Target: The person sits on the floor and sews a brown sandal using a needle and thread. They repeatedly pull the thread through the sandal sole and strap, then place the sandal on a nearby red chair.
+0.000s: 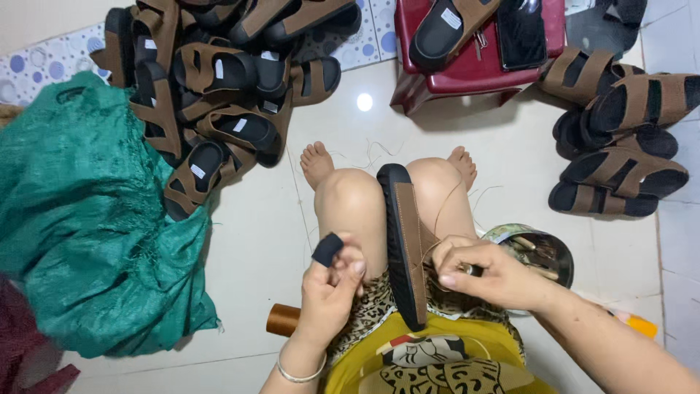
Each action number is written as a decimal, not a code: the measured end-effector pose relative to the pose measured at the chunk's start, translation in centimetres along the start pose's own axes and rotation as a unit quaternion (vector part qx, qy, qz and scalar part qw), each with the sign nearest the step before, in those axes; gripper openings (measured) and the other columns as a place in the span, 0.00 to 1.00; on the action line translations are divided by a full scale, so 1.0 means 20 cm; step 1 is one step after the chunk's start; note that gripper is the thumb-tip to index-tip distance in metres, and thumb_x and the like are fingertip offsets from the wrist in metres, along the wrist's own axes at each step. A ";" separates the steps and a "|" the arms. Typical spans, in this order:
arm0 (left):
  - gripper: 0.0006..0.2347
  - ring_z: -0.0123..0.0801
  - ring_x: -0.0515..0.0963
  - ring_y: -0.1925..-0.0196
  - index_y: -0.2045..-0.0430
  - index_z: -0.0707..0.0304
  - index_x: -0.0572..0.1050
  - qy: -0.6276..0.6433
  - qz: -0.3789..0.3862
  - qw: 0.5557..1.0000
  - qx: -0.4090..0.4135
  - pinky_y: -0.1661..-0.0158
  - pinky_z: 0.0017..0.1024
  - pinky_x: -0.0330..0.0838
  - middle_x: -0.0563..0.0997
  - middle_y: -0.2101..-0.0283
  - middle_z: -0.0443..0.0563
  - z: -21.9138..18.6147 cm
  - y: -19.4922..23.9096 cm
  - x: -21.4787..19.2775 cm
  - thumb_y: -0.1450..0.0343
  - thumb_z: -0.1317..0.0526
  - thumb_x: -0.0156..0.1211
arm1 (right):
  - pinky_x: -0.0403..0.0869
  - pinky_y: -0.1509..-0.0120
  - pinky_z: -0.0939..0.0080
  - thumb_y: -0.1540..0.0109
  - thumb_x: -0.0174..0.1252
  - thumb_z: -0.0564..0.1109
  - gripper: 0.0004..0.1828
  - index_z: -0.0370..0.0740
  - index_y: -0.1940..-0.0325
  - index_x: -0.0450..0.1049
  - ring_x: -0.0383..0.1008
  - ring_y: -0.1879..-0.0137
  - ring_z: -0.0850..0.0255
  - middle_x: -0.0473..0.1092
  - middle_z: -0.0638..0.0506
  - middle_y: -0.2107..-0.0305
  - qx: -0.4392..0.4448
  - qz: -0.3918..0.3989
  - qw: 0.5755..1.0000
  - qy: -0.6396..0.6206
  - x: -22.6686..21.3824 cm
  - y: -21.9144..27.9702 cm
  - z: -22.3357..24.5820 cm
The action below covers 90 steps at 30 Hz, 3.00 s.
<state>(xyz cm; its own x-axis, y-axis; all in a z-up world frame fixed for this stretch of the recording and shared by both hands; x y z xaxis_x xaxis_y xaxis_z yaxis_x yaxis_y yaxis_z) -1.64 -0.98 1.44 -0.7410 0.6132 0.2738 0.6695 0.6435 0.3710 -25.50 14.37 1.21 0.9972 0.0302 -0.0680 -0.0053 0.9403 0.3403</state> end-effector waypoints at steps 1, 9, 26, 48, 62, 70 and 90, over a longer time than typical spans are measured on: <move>0.15 0.27 0.77 0.67 0.46 0.63 0.69 -0.145 -0.015 0.989 0.023 0.68 0.22 0.72 0.76 0.63 0.49 -0.05 0.01 0.00 0.27 0.63 0.59 | 0.76 0.41 0.60 0.36 0.59 0.50 0.09 0.45 0.64 0.79 0.76 0.55 0.64 0.76 0.54 0.63 -0.052 0.023 0.995 -0.082 0.00 0.01 0.03; 0.19 0.26 0.75 0.73 0.45 0.55 0.72 -0.356 0.018 0.934 0.021 0.61 0.25 0.75 0.77 0.46 0.45 0.05 0.05 0.11 0.31 0.57 0.65 | 0.69 0.33 0.58 0.45 0.69 0.60 0.25 0.48 0.49 0.82 0.75 0.40 0.61 0.76 0.53 0.50 -0.002 -0.042 0.990 0.133 -0.01 0.07 0.09; 0.45 0.55 0.79 0.85 0.34 0.91 0.52 -0.658 0.081 0.737 0.131 0.81 0.53 0.72 0.77 0.88 0.55 0.37 0.11 0.20 0.32 0.42 0.61 | 0.72 0.74 0.49 0.43 0.58 0.42 0.08 0.45 0.62 0.68 0.73 0.73 0.52 0.70 0.53 0.78 -0.118 -0.104 0.773 0.615 0.18 -0.06 -0.08; 0.16 0.22 0.60 0.95 0.64 0.69 0.85 -0.135 0.175 0.943 -0.250 0.89 0.21 0.58 0.60 0.96 0.39 0.14 0.07 -0.07 0.21 0.57 0.49 | 0.62 0.21 0.48 0.39 0.60 0.49 0.19 0.55 0.43 0.80 0.68 0.30 0.60 0.70 0.53 0.36 0.141 -0.285 0.948 0.029 -0.08 0.14 -0.09; 0.18 0.38 0.85 0.66 0.51 0.75 0.68 -0.309 -0.271 0.872 0.268 0.54 0.34 0.77 0.84 0.71 0.59 -0.15 -0.27 -0.10 0.18 0.54 0.36 | 0.72 0.71 0.69 0.31 0.50 0.55 0.20 0.48 0.75 0.72 0.69 0.76 0.70 0.69 0.61 0.82 -0.112 -0.037 0.982 0.145 0.04 0.20 0.02; 0.12 0.34 0.66 0.83 0.54 0.66 0.74 0.260 -0.188 0.944 0.078 0.74 0.29 0.68 0.64 0.84 0.49 0.10 -0.41 -0.48 0.19 0.60 0.42 | 0.71 0.62 0.53 0.29 0.45 0.52 0.25 0.36 0.72 0.76 0.74 0.62 0.51 0.74 0.38 0.64 -0.129 -0.104 0.962 -0.217 0.20 -0.15 0.08; 0.06 0.29 0.84 0.59 0.62 0.58 0.76 -0.255 -0.184 0.948 0.049 0.57 0.25 0.79 0.86 0.60 0.49 -0.14 -0.03 -0.10 0.31 0.66 0.60 | 0.76 0.68 0.55 0.33 0.51 0.56 0.29 0.76 0.27 0.63 0.77 0.62 0.62 0.68 0.59 0.58 0.052 0.041 0.945 0.320 0.01 0.04 0.05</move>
<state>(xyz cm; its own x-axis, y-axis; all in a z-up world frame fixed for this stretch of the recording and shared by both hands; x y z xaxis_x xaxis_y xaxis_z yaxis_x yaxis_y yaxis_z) -0.73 -3.84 3.10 -0.8210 0.4646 -0.3317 0.3907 0.8810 0.2668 -25.28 14.83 2.51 0.7438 0.3320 -0.5801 -0.0405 0.8887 0.4567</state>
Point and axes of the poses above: each hand's wrist, its own y-axis away from the middle knuckle, its own x-axis out of the palm, z = x × y, the point moved 1 cm from there along -y, towards the middle knuckle
